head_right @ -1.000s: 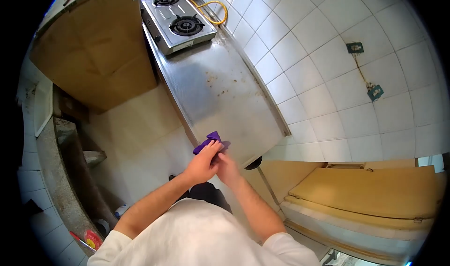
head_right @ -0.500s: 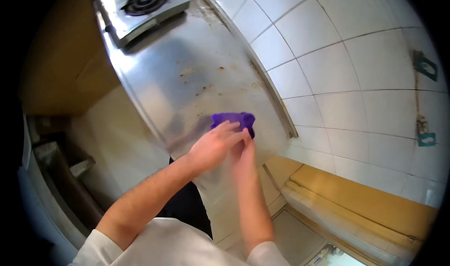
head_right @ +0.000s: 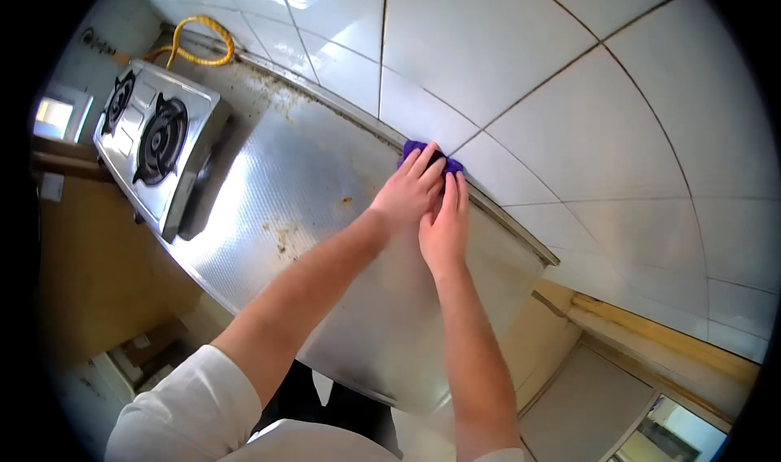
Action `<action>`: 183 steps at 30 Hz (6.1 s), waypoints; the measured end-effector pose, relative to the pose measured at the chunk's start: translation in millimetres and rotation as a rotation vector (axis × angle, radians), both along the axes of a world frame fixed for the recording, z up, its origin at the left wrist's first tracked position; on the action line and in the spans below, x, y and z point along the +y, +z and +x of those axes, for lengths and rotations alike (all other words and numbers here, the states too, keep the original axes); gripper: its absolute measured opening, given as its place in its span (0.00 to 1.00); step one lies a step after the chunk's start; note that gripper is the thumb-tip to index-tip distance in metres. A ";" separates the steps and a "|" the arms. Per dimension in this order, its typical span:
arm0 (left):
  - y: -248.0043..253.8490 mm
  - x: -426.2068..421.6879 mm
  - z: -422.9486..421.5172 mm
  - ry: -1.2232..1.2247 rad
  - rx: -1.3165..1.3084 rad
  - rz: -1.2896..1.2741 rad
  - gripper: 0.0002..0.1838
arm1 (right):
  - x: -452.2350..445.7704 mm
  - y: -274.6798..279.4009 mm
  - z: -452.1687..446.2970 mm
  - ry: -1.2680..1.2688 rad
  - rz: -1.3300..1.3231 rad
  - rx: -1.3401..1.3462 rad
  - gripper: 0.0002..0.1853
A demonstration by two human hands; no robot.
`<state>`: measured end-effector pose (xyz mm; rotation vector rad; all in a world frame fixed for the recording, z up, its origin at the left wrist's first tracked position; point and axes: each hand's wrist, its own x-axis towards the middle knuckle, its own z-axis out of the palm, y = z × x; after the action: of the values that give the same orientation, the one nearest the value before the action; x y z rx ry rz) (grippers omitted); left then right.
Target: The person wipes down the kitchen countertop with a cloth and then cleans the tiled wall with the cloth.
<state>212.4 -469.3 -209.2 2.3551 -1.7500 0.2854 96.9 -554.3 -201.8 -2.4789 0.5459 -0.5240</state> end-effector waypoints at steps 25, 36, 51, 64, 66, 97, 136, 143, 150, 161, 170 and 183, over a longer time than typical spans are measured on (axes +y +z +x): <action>-3.2 76.5 185.5 -0.161 0.153 -0.185 0.10 | 51.1 -22.9 129.9 0.188 -0.435 0.199 0.28; -0.6 186.4 321.6 0.328 0.182 -0.347 0.11 | 169.8 -5.5 320.7 0.180 -0.390 0.086 0.25; -17.7 137.2 230.3 0.230 0.251 -0.335 0.24 | 135.4 -7.1 247.2 0.017 -0.459 0.240 0.26; -27.2 -45.1 -15.8 -0.077 0.193 -0.217 0.23 | -32.2 -24.6 -26.9 -0.208 -0.519 0.323 0.24; -32.3 -55.5 -40.3 0.019 0.233 -0.214 0.26 | -50.8 -22.2 -53.3 -0.210 -0.496 0.272 0.23; -31.0 -146.2 -138.7 -0.028 0.304 -0.420 0.07 | -115.7 -32.9 -139.1 -0.335 -0.663 0.128 0.21; -4.1 191.1 308.0 0.261 0.304 -0.043 0.27 | 177.8 -31.5 353.4 0.053 -0.608 0.082 0.07; -11.6 116.0 202.9 0.175 0.302 0.089 0.31 | 104.7 -32.1 231.8 -0.051 -0.587 0.130 0.10; -21.7 6.0 37.5 -0.069 0.284 0.081 0.33 | -16.2 -44.4 46.4 -0.198 -0.628 0.126 0.09; -23.7 -46.0 -49.7 -0.167 0.238 0.101 0.33 | -39.2 -65.3 -28.7 -0.700 -0.110 -0.139 0.15; 37.6 83.8 114.0 0.071 0.475 -0.044 0.37 | 69.1 -12.0 175.5 -0.957 0.788 -0.415 0.12; 212.2 55.0 93.7 -0.134 0.093 -0.644 0.32 | 60.9 238.3 165.7 -0.713 0.452 -1.107 0.09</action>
<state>306.1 -414.2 2.9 1.7570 -1.4733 0.6023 262.6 -493.4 36.5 -1.2022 0.8942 -1.6539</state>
